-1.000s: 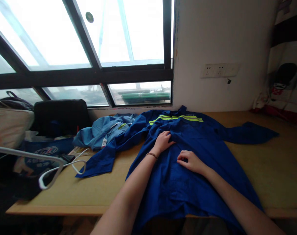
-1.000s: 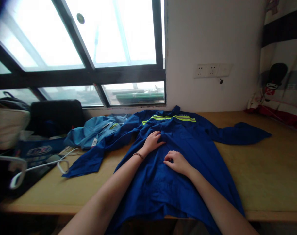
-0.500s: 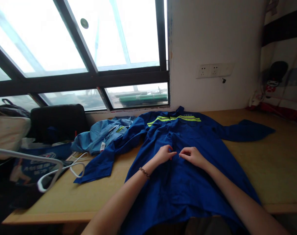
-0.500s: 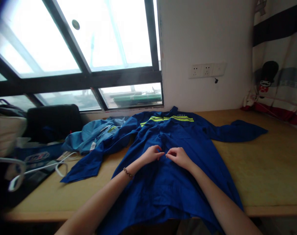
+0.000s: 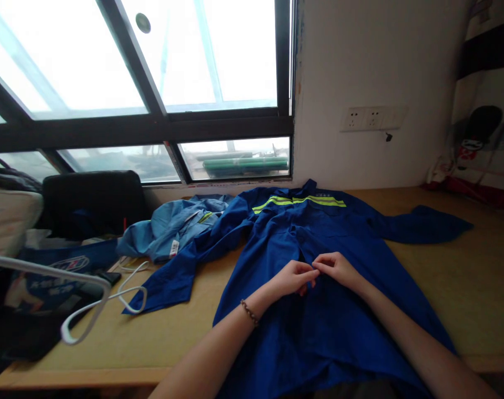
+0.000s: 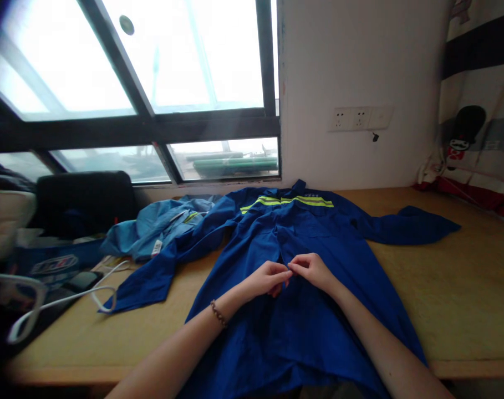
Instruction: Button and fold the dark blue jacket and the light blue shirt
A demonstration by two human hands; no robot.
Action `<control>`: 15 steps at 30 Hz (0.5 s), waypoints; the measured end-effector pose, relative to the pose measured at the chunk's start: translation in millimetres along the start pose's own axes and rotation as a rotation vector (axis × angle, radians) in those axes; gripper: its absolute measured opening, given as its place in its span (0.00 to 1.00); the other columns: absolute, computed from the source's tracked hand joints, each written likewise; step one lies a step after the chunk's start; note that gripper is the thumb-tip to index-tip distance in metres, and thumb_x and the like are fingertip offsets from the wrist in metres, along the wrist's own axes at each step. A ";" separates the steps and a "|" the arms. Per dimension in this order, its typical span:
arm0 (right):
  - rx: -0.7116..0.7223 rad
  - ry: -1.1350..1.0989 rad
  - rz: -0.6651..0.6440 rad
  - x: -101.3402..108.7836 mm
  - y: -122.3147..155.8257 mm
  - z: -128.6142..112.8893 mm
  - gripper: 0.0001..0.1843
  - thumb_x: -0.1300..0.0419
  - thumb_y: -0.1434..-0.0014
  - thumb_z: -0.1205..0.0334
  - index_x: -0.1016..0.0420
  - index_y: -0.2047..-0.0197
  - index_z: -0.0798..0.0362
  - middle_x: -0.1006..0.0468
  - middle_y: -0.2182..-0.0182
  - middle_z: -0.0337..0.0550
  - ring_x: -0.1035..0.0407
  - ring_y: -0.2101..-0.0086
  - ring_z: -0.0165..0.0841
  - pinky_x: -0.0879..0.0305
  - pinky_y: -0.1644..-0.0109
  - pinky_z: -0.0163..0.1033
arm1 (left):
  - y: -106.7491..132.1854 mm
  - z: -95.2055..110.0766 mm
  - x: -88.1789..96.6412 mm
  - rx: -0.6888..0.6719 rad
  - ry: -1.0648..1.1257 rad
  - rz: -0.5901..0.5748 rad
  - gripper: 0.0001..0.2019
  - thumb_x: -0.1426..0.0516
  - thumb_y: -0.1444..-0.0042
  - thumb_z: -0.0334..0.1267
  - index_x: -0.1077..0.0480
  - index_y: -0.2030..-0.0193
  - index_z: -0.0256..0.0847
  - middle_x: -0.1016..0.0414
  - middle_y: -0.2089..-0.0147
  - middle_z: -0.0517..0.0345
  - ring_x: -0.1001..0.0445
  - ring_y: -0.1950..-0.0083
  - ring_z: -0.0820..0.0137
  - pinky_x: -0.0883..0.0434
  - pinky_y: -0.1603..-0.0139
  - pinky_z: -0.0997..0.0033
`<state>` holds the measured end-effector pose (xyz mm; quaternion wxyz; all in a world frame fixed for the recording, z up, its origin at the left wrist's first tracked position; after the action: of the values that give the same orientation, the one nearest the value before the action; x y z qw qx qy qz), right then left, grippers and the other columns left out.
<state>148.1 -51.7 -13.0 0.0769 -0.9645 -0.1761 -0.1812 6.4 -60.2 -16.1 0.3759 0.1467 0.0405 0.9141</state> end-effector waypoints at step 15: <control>-0.316 -0.468 -0.159 2.6 8.9 7.8 0.17 0.33 0.63 0.66 0.29 0.67 0.56 0.26 0.71 0.38 0.32 0.70 0.29 0.38 0.66 0.33 | -0.6 6.2 7.6 -0.189 0.064 0.218 0.15 0.50 0.46 0.44 0.34 0.59 0.35 0.27 0.71 0.54 0.29 0.70 0.72 0.33 0.68 0.73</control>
<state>156.2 -57.5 -20.0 -0.1315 -0.9633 -0.2337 0.0157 3.6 -54.7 -8.5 0.2849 0.0852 -0.0498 0.9535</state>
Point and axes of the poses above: each hand's wrist, its own y-axis away from the middle knuckle, its own x-axis out of the back of the hand, z = x × y, the point moved 4 cm from there along -y, towards the middle knuckle
